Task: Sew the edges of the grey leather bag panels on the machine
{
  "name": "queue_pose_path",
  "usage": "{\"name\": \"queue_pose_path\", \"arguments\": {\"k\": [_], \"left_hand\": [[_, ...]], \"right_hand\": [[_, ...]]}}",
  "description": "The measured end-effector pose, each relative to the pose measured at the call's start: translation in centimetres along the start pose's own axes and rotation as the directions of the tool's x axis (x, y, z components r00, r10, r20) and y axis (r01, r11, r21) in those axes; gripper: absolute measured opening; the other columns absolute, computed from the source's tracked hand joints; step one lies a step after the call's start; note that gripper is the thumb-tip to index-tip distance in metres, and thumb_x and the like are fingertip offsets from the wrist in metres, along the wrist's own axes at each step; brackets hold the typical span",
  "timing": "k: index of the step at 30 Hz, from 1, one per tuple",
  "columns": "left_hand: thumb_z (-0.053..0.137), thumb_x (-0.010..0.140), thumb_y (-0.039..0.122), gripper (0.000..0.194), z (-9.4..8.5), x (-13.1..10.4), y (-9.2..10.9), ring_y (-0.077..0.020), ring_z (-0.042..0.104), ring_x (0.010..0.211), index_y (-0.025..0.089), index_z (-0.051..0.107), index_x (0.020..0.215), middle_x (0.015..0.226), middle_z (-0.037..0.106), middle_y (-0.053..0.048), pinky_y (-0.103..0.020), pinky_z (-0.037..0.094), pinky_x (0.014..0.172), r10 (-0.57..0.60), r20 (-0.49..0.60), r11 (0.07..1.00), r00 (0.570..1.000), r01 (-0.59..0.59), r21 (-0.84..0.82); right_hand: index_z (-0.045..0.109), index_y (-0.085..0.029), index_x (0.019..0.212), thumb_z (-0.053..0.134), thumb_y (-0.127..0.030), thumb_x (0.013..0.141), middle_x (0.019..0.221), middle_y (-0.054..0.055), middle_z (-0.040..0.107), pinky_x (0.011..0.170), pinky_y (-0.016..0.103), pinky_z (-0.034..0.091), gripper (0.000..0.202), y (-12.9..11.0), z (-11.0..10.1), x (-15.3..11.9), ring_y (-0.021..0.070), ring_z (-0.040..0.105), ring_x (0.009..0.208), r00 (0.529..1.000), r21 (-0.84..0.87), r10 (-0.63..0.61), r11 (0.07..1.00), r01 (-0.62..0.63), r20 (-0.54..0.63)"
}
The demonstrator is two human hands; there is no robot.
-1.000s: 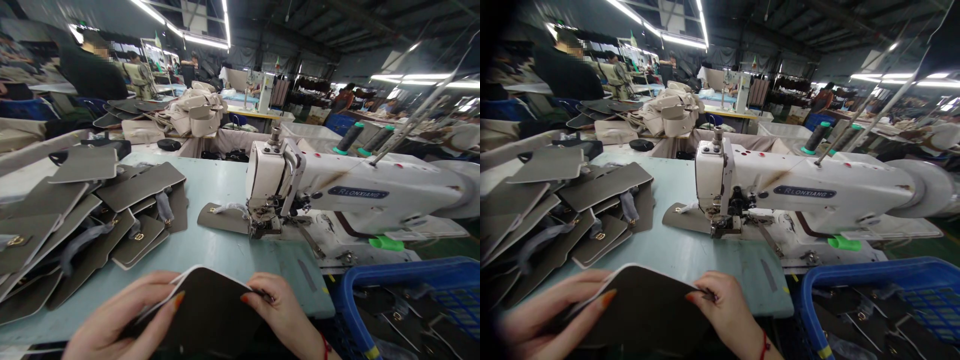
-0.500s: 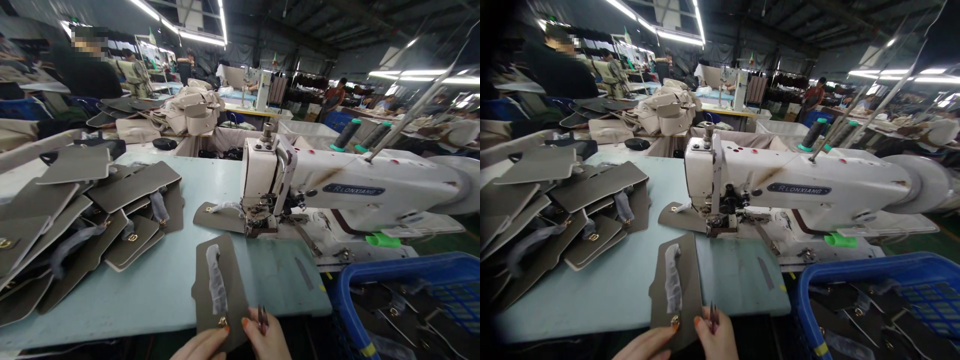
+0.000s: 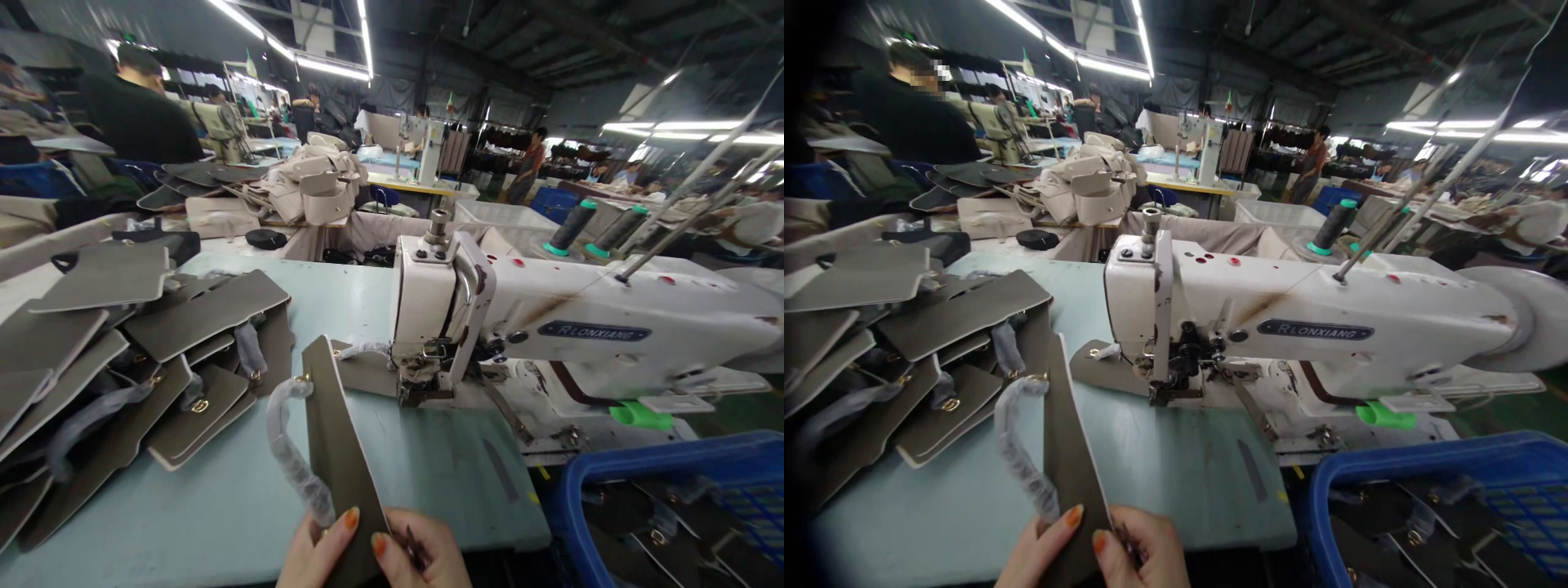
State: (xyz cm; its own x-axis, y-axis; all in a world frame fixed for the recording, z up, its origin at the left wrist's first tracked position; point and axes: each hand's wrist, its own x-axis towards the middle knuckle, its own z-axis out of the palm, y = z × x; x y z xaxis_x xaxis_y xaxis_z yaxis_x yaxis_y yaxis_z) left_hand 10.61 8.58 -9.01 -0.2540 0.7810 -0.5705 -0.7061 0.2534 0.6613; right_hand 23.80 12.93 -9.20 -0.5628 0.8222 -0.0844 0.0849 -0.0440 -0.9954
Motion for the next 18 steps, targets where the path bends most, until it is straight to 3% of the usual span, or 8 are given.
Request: {"name": "queue_pose_path", "arguments": {"k": [2, 6, 14, 18], "left_hand": [[0.086, 0.056, 0.039, 0.040, 1.1, 1.8, 1.2, -0.0210, 0.065, 0.060, 0.013, 0.068, 0.081, 0.069, 0.072, -0.006, -0.027, 0.052, 0.055, 0.034, -0.035, 0.999, 0.999, -0.034, 0.008], [0.081, 0.067, 0.031, 0.032, 3.2, 5.1, 3.8, -0.0117, 0.060, 0.058, 0.013, 0.064, 0.088, 0.073, 0.069, -0.001, -0.022, 0.051, 0.058, 0.117, 0.062, 0.993, 0.991, -0.115, -0.035], [0.076, 0.073, 0.026, 0.027, 6.4, 9.9, 6.2, -0.0154, 0.064, 0.062, 0.012, 0.065, 0.093, 0.071, 0.071, -0.004, -0.026, 0.051, 0.063, 0.108, 0.199, 0.991, 0.974, -0.121, 0.053], [0.080, 0.065, 0.026, 0.032, 7.4, 10.6, 7.0, -0.0178, 0.065, 0.065, 0.014, 0.066, 0.091, 0.079, 0.072, -0.006, -0.027, 0.050, 0.062, 0.138, 0.179, 0.986, 0.974, -0.152, 0.066]], "right_hand": [[0.067, -0.012, 0.067, 0.049, -0.060, 0.087, 0.051, -0.001, 0.045, 0.045, 0.020, 0.025, 0.055, -0.1, -0.4, 1.2, 0.0083, 0.034, 0.048, 0.997, -0.056, 0.017, 0.998, -0.021, -0.077], [0.061, -0.015, 0.059, 0.048, -0.053, 0.091, 0.048, 0.001, 0.055, 0.051, 0.020, 0.036, 0.051, -1.2, -0.9, 4.3, 0.0112, 0.048, 0.049, 0.977, -0.075, 0.064, 0.994, -0.081, -0.205], [0.062, -0.017, 0.062, 0.051, -0.045, 0.091, 0.052, 0.002, 0.062, 0.063, 0.022, 0.046, 0.041, -2.3, -2.7, 8.6, 0.0160, 0.061, 0.059, 0.946, -0.020, 0.099, 0.994, -0.110, -0.307], [0.065, -0.018, 0.064, 0.053, -0.049, 0.089, 0.058, 0.003, 0.066, 0.062, 0.023, 0.047, 0.042, -2.1, -3.0, 9.3, 0.0190, 0.065, 0.067, 0.926, 0.020, 0.142, 0.989, -0.144, -0.350]]}}
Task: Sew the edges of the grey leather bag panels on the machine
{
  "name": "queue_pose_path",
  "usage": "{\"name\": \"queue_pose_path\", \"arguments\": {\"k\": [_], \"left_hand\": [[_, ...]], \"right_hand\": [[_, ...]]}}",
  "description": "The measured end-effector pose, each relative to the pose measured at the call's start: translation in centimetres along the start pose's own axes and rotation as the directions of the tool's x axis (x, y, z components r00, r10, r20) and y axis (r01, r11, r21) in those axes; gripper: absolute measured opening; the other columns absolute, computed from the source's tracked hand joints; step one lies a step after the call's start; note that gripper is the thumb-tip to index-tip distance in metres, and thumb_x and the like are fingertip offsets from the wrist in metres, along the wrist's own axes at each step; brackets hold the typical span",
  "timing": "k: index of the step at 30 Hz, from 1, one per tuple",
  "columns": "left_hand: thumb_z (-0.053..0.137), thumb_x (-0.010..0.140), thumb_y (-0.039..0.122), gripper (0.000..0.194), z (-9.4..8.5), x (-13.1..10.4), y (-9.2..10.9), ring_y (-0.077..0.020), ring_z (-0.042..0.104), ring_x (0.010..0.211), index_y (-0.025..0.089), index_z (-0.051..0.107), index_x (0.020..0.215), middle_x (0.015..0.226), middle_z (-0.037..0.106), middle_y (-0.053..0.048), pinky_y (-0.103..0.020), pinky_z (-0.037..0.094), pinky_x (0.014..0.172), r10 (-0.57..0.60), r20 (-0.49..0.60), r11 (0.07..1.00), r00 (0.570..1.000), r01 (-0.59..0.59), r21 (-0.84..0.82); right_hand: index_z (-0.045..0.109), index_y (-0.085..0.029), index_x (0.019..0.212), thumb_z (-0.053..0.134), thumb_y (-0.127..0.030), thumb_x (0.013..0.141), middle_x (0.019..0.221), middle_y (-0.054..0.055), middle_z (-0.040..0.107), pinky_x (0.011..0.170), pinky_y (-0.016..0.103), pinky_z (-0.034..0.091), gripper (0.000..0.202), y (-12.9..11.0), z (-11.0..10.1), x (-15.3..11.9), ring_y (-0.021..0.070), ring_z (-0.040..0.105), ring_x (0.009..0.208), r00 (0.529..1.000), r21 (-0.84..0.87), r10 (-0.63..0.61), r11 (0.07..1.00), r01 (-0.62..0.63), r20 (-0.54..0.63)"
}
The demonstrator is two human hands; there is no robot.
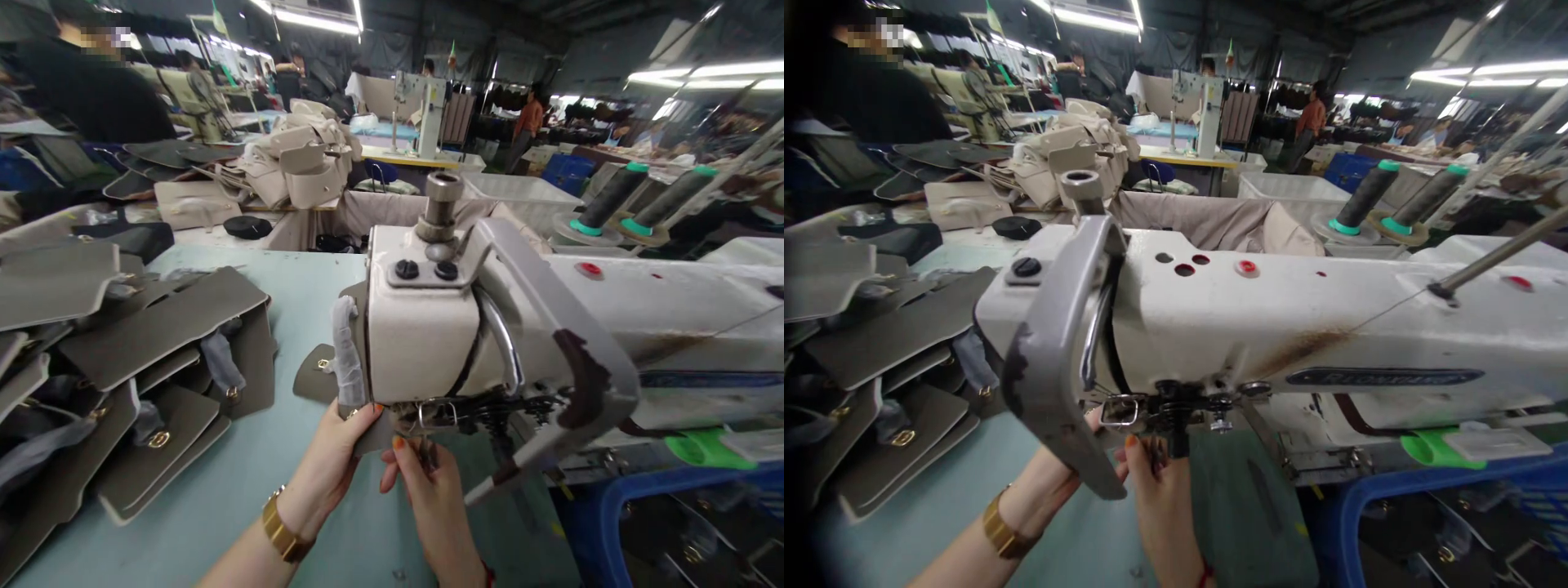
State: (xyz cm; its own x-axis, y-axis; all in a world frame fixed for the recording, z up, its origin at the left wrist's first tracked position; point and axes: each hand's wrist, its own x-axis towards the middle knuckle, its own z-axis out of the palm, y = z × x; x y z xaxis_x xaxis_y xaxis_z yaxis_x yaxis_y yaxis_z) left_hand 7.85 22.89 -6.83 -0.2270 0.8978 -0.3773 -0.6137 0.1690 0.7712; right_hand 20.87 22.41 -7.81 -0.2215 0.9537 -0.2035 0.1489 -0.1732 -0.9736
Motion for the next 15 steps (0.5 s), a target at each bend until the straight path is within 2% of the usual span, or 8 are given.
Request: {"name": "queue_pose_path", "arguments": {"k": [4, 8, 11, 13, 15], "left_hand": [[0.083, 0.057, 0.025, 0.032, 0.6, 0.6, 0.8, -0.0161, 0.061, 0.061, 0.014, 0.066, 0.082, 0.075, 0.072, -0.004, -0.025, 0.048, 0.058, 0.046, -0.024, 0.998, 0.999, -0.045, 0.042], [0.081, 0.061, 0.023, 0.026, 0.7, 1.1, 1.0, -0.0134, 0.058, 0.058, 0.013, 0.067, 0.081, 0.071, 0.070, -0.001, -0.023, 0.046, 0.057, 0.093, 0.002, 0.989, 0.996, -0.093, 0.115], [0.079, 0.066, 0.025, 0.024, 0.5, 1.3, 0.9, -0.0137, 0.059, 0.061, 0.014, 0.069, 0.085, 0.074, 0.071, -0.002, -0.023, 0.047, 0.059, 0.128, 0.058, 0.977, 0.990, -0.135, 0.162], [0.078, 0.068, 0.025, 0.026, 0.0, 1.2, 0.8, -0.0154, 0.061, 0.067, 0.014, 0.069, 0.090, 0.081, 0.072, -0.004, -0.025, 0.049, 0.063, 0.092, 0.102, 0.982, 0.990, -0.108, 0.157], [0.079, 0.068, 0.023, 0.032, -0.8, 1.2, 0.7, -0.0165, 0.063, 0.071, 0.016, 0.069, 0.098, 0.087, 0.073, -0.006, -0.025, 0.049, 0.064, -0.008, 0.137, 0.986, 0.990, -0.016, 0.168]], "right_hand": [[0.069, -0.018, 0.067, 0.052, -0.048, 0.089, 0.055, 0.002, 0.065, 0.062, 0.025, 0.048, 0.040, 0.1, 0.2, 0.4, 0.0193, 0.065, 0.066, 0.999, 0.010, 0.005, 1.000, -0.005, -0.038], [0.069, -0.018, 0.063, 0.053, -0.045, 0.088, 0.050, 0.001, 0.062, 0.063, 0.025, 0.049, 0.040, 0.4, 0.3, 0.6, 0.0196, 0.066, 0.067, 0.998, 0.021, 0.003, 1.000, -0.002, -0.059], [0.070, -0.018, 0.064, 0.054, -0.044, 0.088, 0.053, 0.002, 0.065, 0.068, 0.026, 0.050, 0.039, 0.7, 0.3, 0.6, 0.0210, 0.067, 0.072, 0.997, 0.037, -0.007, 0.999, 0.010, -0.076], [0.070, -0.018, 0.063, 0.054, -0.043, 0.089, 0.055, 0.002, 0.067, 0.073, 0.027, 0.050, 0.040, 0.6, 0.3, 0.5, 0.0215, 0.068, 0.075, 0.997, 0.044, -0.023, 0.999, 0.026, -0.071], [0.068, -0.018, 0.060, 0.053, -0.042, 0.089, 0.059, 0.003, 0.068, 0.076, 0.027, 0.050, 0.041, 0.3, 0.2, 0.4, 0.0211, 0.069, 0.077, 0.997, 0.036, -0.041, 0.998, 0.043, -0.059]]}}
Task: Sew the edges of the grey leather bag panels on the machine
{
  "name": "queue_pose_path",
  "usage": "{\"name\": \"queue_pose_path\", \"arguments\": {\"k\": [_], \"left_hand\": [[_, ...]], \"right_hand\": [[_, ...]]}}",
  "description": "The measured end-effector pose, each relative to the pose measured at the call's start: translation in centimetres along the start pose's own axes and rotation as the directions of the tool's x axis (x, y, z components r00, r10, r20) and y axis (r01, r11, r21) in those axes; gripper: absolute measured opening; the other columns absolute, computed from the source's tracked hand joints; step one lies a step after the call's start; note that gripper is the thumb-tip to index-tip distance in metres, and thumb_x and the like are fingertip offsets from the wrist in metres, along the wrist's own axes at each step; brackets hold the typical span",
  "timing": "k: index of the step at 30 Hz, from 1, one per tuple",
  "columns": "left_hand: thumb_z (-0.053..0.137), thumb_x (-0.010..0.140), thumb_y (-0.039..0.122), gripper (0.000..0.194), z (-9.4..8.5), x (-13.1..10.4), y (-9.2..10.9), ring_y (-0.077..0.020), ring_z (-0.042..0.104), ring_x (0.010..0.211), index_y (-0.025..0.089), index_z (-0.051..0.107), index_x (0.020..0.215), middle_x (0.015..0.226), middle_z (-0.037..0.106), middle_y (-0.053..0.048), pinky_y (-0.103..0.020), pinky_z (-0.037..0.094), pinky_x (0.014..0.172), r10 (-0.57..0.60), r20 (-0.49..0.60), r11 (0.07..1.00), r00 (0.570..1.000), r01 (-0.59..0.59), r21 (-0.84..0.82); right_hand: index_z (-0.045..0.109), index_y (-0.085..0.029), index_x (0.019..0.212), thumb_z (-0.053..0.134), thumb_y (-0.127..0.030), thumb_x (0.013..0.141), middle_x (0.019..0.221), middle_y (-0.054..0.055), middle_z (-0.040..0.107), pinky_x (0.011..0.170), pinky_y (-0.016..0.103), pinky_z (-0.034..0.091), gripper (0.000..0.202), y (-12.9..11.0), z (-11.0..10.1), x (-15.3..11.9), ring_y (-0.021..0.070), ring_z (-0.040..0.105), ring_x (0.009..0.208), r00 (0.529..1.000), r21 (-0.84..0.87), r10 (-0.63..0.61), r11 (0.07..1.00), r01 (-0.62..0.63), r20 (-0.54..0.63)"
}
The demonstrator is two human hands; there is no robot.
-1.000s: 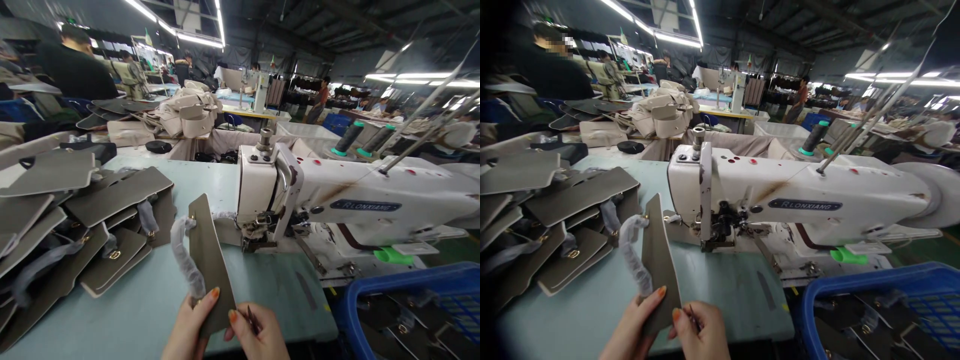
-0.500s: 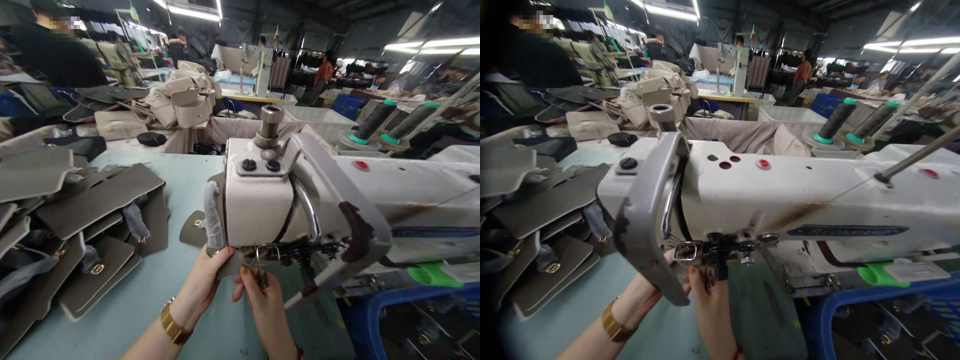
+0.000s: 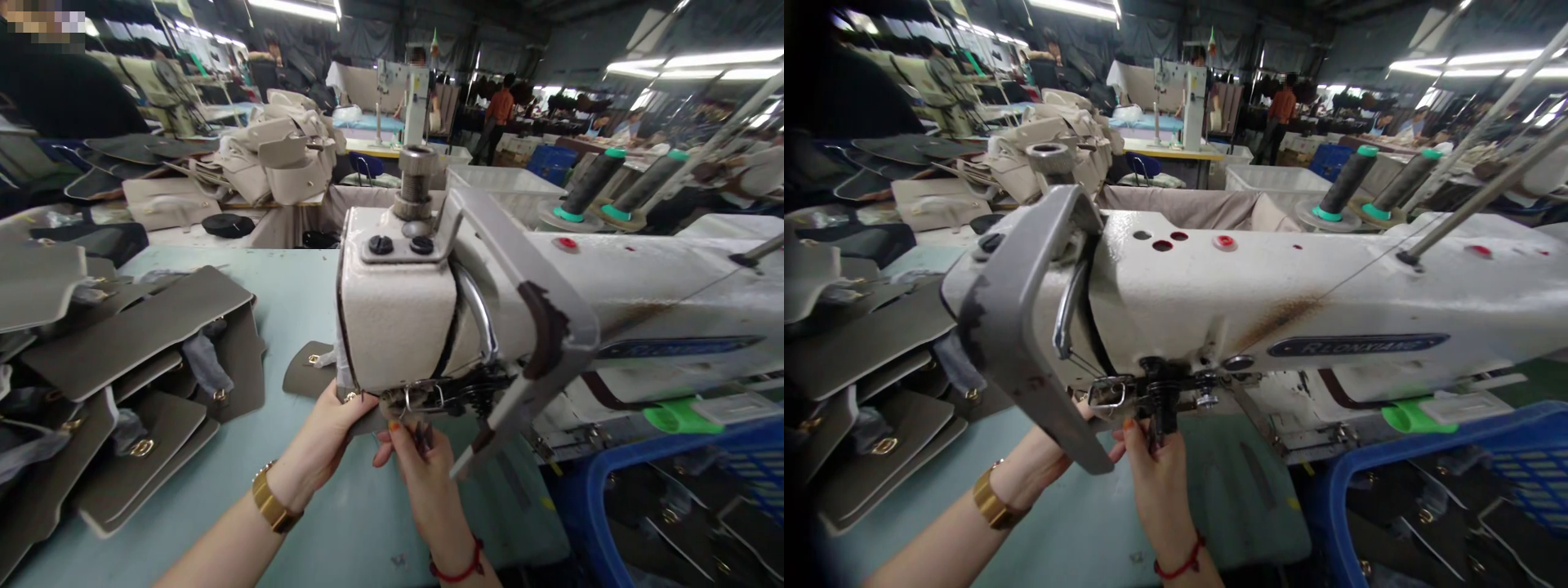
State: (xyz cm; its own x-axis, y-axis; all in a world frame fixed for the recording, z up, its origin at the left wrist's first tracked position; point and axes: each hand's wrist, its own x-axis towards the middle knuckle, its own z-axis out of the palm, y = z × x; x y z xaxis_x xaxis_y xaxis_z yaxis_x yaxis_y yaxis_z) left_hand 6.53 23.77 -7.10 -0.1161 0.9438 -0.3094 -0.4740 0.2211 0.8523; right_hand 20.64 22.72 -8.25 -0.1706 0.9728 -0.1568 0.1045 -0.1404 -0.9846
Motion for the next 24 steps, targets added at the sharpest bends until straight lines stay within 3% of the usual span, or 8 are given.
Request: {"name": "queue_pose_path", "arguments": {"k": [3, 7, 10, 16, 24], "left_hand": [[0.079, 0.068, 0.023, 0.037, -1.4, -0.2, 0.0, -0.0170, 0.065, 0.071, 0.018, 0.068, 0.103, 0.091, 0.073, -0.007, -0.021, 0.046, 0.055, -0.163, 0.071, 0.986, 0.984, 0.160, 0.048], [0.077, 0.071, 0.027, 0.024, -2.6, -0.1, 0.4, -0.0139, 0.062, 0.061, 0.014, 0.071, 0.089, 0.082, 0.073, -0.010, -0.018, 0.040, 0.046, -0.229, 0.187, 0.968, 0.955, 0.204, 0.144], [0.078, 0.070, 0.029, 0.020, -2.6, 0.1, 0.8, -0.0118, 0.057, 0.054, 0.011, 0.072, 0.078, 0.075, 0.072, -0.010, -0.018, 0.038, 0.044, -0.238, 0.229, 0.962, 0.944, 0.196, 0.191], [0.080, 0.066, 0.031, 0.024, -1.7, 0.1, 1.6, -0.0152, 0.057, 0.057, 0.010, 0.075, 0.076, 0.069, 0.070, -0.010, -0.023, 0.043, 0.050, -0.209, 0.237, 0.971, 0.949, 0.173, 0.163], [0.074, 0.075, 0.031, 0.020, -1.9, 0.2, 1.7, -0.0110, 0.055, 0.057, 0.011, 0.075, 0.077, 0.074, 0.070, -0.009, -0.019, 0.039, 0.048, -0.174, 0.245, 0.954, 0.954, 0.101, 0.283]], "right_hand": [[0.065, -0.018, 0.056, 0.053, -0.041, 0.089, 0.063, 0.004, 0.071, 0.074, 0.025, 0.049, 0.042, -0.6, -0.1, -0.1, 0.0207, 0.069, 0.078, 1.000, -0.025, -0.017, 1.000, 0.017, 0.004], [0.066, -0.018, 0.058, 0.053, -0.041, 0.089, 0.065, 0.006, 0.072, 0.069, 0.025, 0.050, 0.040, -0.9, -0.1, -0.1, 0.0209, 0.070, 0.075, 1.000, -0.041, -0.024, 0.999, 0.023, -0.018], [0.066, -0.018, 0.057, 0.053, -0.042, 0.089, 0.064, 0.006, 0.072, 0.067, 0.025, 0.050, 0.042, -0.8, -0.2, -0.1, 0.0210, 0.070, 0.074, 1.000, -0.049, -0.020, 0.999, 0.019, -0.006], [0.069, -0.017, 0.061, 0.054, -0.041, 0.090, 0.069, 0.006, 0.074, 0.072, 0.025, 0.050, 0.041, -0.6, -0.3, 0.0, 0.0193, 0.070, 0.072, 0.999, -0.029, -0.046, 0.998, 0.047, 0.019], [0.071, -0.019, 0.058, 0.050, -0.033, 0.094, 0.065, 0.003, 0.072, 0.076, 0.024, 0.048, 0.044, -0.3, -0.2, 0.2, 0.0189, 0.070, 0.080, 0.994, -0.041, -0.109, 0.993, 0.110, 0.026]]}}
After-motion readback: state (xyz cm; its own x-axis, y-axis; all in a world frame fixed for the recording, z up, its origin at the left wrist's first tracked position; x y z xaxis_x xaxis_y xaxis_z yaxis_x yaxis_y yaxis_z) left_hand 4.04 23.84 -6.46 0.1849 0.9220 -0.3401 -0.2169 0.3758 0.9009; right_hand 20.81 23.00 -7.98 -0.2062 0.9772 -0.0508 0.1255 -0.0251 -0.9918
